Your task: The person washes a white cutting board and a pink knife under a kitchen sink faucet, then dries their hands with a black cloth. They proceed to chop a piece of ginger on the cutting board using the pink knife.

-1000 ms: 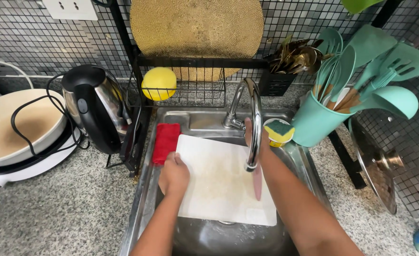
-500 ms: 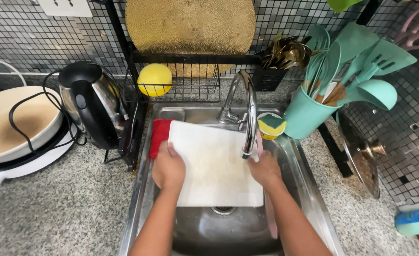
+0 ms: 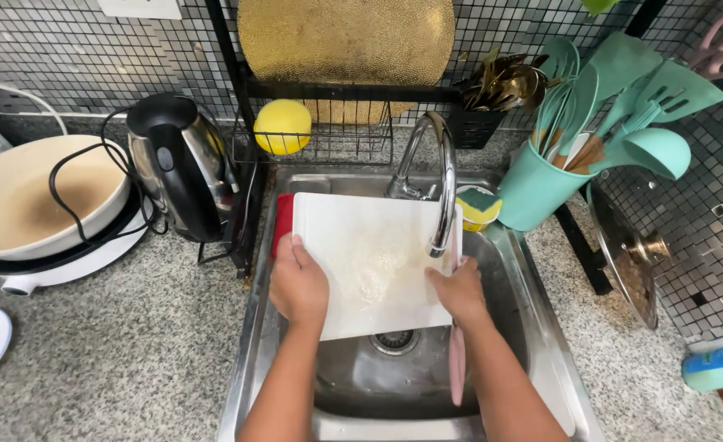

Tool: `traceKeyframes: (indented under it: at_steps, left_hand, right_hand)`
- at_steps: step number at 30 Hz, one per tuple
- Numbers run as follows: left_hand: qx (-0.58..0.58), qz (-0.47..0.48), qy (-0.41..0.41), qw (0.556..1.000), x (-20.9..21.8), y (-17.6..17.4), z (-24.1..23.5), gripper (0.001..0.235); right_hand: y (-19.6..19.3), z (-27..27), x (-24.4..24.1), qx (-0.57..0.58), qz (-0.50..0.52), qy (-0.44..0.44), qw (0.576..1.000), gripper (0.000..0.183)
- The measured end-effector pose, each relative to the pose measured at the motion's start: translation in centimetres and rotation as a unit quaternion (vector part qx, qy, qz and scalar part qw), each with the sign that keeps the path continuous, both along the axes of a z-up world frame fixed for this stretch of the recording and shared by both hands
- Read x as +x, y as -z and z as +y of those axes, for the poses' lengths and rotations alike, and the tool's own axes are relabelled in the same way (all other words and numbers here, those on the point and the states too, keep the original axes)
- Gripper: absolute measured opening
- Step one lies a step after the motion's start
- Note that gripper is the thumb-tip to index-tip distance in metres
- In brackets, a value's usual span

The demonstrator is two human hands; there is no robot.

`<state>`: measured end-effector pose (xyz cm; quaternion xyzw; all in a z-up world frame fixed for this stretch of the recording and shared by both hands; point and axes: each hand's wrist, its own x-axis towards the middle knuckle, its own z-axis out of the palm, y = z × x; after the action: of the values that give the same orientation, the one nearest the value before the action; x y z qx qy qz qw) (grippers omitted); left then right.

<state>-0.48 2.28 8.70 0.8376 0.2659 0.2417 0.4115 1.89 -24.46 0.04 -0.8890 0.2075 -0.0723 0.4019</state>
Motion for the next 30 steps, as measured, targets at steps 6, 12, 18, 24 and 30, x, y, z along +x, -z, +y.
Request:
traceKeyframes:
  at_steps: [6, 12, 18, 24, 30]
  left_hand:
    - [0.053, -0.113, 0.0, 0.992, -1.5, -0.8, -0.7, 0.027]
    - [0.084, -0.185, 0.024, 0.979, -2.5, -2.2, -0.5, 0.026]
    - [0.083, -0.135, -0.016, 0.987, -2.1, -0.9, 0.3, 0.025]
    - [0.085, -0.167, 0.012, 0.982, -3.1, -1.8, 0.3, 0.023]
    - [0.097, -0.228, 0.041, 0.968, -3.6, -1.5, 0.3, 0.024]
  right_hand:
    - [-1.4, 1.0, -0.5, 0.11, -0.048, 0.02, 0.993, 0.084]
    - [-2.0, 1.8, -0.6, 0.224, -0.063, 0.018, 0.972, 0.077]
    - [-2.6, 2.1, -0.7, 0.188, -0.037, 0.018, 0.981, 0.079]
    - [-3.5, 2.9, -1.2, 0.21, -0.027, 0.017, 0.977, 0.075]
    - [-2.9, 2.9, -1.3, 0.253, -0.023, 0.033, 0.967, 0.076]
